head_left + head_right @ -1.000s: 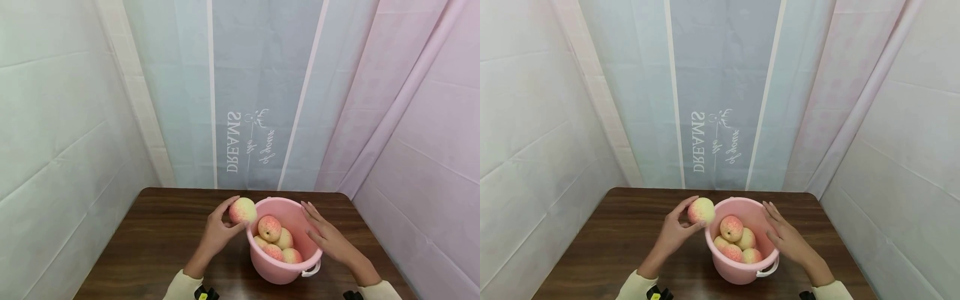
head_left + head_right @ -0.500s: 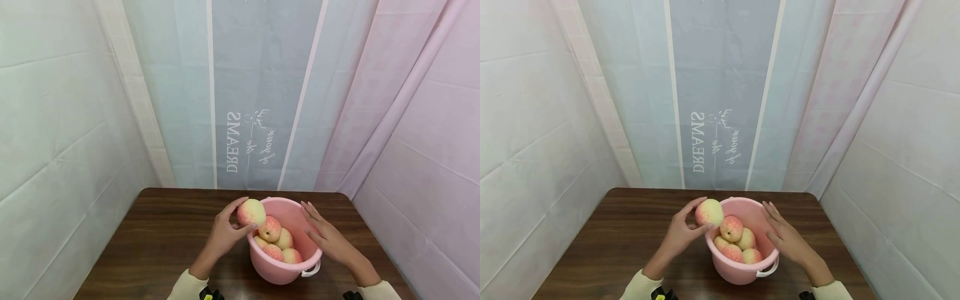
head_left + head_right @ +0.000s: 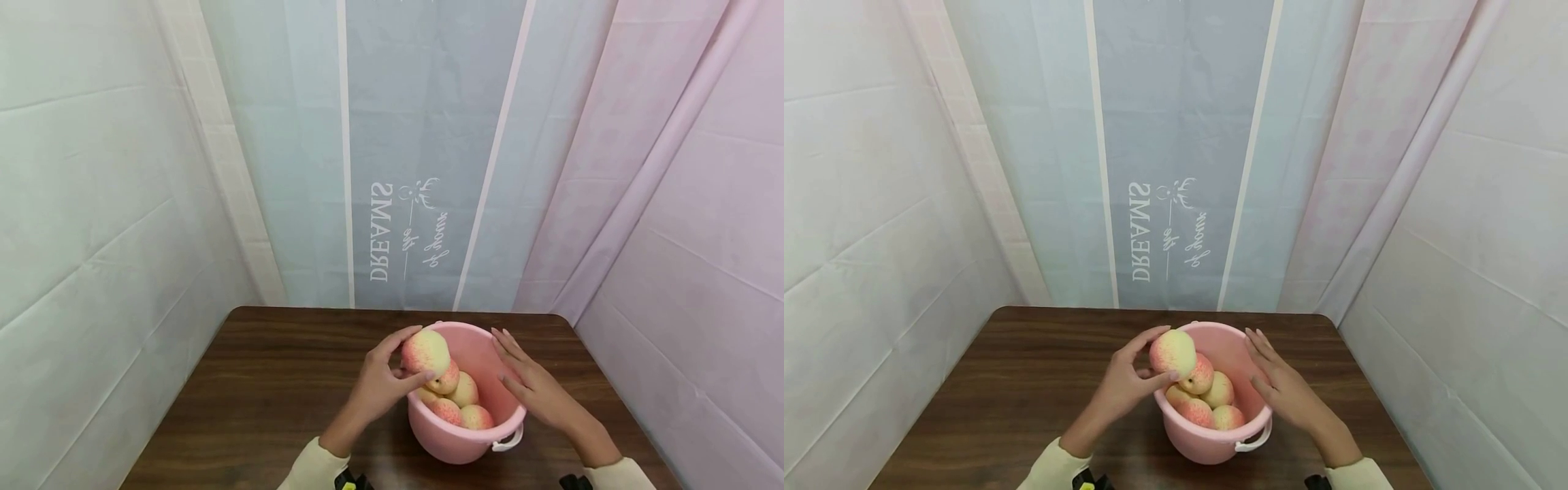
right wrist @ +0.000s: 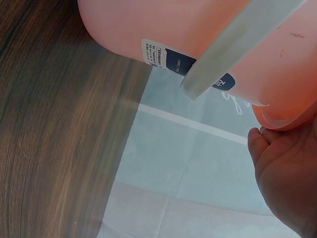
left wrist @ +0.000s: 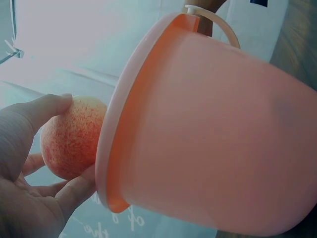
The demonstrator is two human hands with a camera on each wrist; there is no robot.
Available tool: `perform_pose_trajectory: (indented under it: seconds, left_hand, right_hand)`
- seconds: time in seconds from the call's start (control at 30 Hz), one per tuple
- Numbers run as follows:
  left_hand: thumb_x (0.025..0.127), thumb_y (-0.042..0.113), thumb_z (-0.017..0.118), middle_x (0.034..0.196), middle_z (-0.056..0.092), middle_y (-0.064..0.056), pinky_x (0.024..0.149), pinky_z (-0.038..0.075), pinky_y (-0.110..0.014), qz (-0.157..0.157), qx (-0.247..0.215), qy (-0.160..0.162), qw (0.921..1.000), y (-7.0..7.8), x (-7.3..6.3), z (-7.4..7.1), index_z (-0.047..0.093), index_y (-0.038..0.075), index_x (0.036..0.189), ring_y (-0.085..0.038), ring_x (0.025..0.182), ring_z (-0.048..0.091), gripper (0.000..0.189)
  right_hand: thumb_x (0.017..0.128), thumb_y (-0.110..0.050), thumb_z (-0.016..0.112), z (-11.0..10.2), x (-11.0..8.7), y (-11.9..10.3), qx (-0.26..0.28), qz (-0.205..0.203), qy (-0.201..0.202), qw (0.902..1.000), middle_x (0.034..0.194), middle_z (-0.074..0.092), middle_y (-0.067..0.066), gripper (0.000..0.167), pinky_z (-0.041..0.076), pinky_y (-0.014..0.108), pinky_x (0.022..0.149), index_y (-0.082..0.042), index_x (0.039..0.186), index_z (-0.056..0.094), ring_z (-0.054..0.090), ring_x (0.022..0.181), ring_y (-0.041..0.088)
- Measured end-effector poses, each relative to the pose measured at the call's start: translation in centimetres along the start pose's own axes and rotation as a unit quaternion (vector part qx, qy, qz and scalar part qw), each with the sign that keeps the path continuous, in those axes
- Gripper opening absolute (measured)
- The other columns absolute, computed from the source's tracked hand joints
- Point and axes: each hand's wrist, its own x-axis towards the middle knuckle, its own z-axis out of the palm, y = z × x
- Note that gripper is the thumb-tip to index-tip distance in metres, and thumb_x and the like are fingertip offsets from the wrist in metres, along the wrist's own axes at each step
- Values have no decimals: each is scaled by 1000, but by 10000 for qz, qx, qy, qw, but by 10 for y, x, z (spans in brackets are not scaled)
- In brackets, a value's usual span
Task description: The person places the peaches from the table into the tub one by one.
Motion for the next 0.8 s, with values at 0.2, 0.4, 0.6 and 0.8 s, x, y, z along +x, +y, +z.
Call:
perform_pose_trajectory:
  seconds: [0.2,0.4,0.6,0.8]
  left_hand:
    - [79,30,90,130,62,8,75,60,-32,137,81,-209,9997,1,3,5,57,36,141,-16,108,60,70]
    - [78,23,91,131,61,3,74,61,-31,87,-191,-382,9990,2,6,13,57,33,142,-16,103,64,72]
    - [77,16,91,128,61,-1,68,61,-32,-3,-83,-522,9986,9,6,21,56,27,143,-13,90,65,75]
    - [78,24,90,131,60,8,67,60,-35,191,106,-742,9970,7,10,25,54,32,144,-12,92,62,75]
  right_hand:
    - [103,-18,58,0,0,0,86,-33,-17,10000,168,21,2,58,9,9,108,-3,155,39,1,153,3]
    - [102,-16,59,1,1,1,60,-175,33,9998,168,21,5,59,7,4,108,0,155,38,0,153,4]
    - [103,-19,58,1,0,0,-11,-141,-32,9999,169,19,4,60,7,3,107,-2,156,36,0,153,4]
    - [104,-21,57,-2,0,-2,-27,-95,-102,9999,169,17,2,60,7,4,106,-5,158,35,0,154,6]
